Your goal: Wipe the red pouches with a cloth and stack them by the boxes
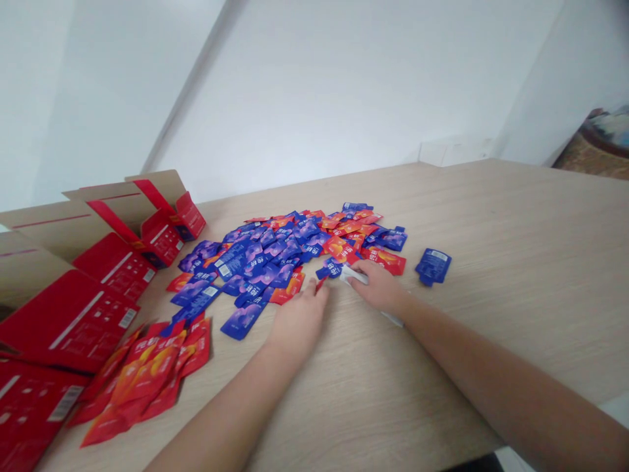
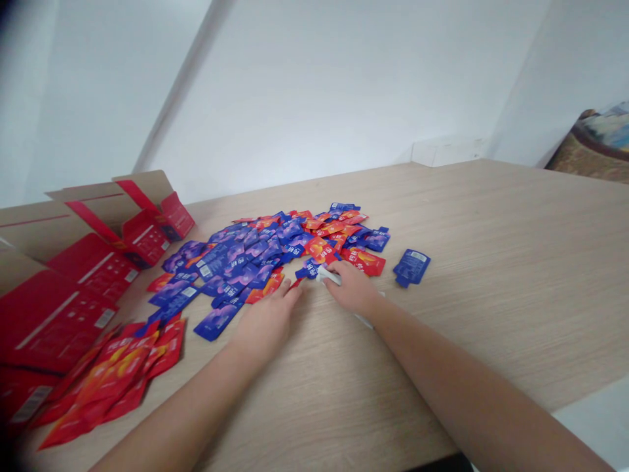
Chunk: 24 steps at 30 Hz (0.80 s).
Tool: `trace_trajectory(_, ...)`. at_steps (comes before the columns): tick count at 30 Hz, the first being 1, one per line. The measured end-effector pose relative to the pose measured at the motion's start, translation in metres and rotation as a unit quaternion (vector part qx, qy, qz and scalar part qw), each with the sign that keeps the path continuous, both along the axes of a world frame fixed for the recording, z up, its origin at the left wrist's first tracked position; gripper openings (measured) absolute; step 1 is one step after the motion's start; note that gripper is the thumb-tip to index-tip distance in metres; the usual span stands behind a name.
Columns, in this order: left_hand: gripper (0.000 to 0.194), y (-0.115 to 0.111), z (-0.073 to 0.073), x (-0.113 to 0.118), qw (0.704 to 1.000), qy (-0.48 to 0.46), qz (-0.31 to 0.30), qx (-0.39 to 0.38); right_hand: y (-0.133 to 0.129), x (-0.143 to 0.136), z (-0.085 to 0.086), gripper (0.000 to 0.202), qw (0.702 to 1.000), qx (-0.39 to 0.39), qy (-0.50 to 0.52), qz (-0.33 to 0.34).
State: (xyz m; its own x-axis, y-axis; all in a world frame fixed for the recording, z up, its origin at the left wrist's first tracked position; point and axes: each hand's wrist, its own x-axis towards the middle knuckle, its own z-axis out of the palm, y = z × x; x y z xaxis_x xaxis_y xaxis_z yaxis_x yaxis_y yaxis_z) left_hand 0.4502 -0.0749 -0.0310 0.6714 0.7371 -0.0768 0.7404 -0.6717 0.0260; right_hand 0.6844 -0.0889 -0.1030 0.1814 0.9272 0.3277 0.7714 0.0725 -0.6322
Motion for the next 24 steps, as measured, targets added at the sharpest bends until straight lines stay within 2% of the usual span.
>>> trace_trajectory(3,0.062,-0.039,-0.004,-0.017,0.997,0.034,-0.071,-0.011,0.001,0.001,-0.001,0.021,1.000,-0.002,-0.010,0.003)
trace_trajectory(5,0.059,-0.053,-0.005,-0.028,0.991,0.009,-0.126,-0.036,0.001,0.002,-0.002,0.022,1.000,-0.003,-0.016,0.005)
trace_trajectory(8,0.071,-0.050,-0.003,-0.043,0.982,-0.044,-0.170,-0.067,0.001,0.002,-0.003,0.021,1.000,-0.004,-0.025,0.005)
trace_trajectory(12,0.068,-0.030,-0.008,-0.053,0.966,-0.084,-0.223,-0.098,-0.001,0.002,-0.004,0.022,0.999,-0.006,-0.036,0.010)
trace_trajectory(15,0.054,-0.021,-0.017,-0.055,0.962,-0.128,-0.214,-0.113,-0.004,0.000,-0.004,0.022,0.999,-0.006,-0.042,0.019)
trace_trajectory(17,0.054,-0.017,-0.021,-0.057,0.958,-0.162,-0.198,-0.131,-0.007,-0.002,-0.002,0.022,0.999,-0.002,-0.046,0.025)
trace_trajectory(21,0.079,-0.008,-0.028,-0.060,0.959,-0.197,-0.150,-0.137,-0.021,-0.011,0.011,0.026,0.997,0.029,-0.048,0.048)
trace_trajectory(24,0.109,-0.004,-0.033,-0.061,0.977,-0.146,-0.095,-0.121,-0.038,-0.023,0.027,0.028,0.989,0.022,-0.039,0.141)
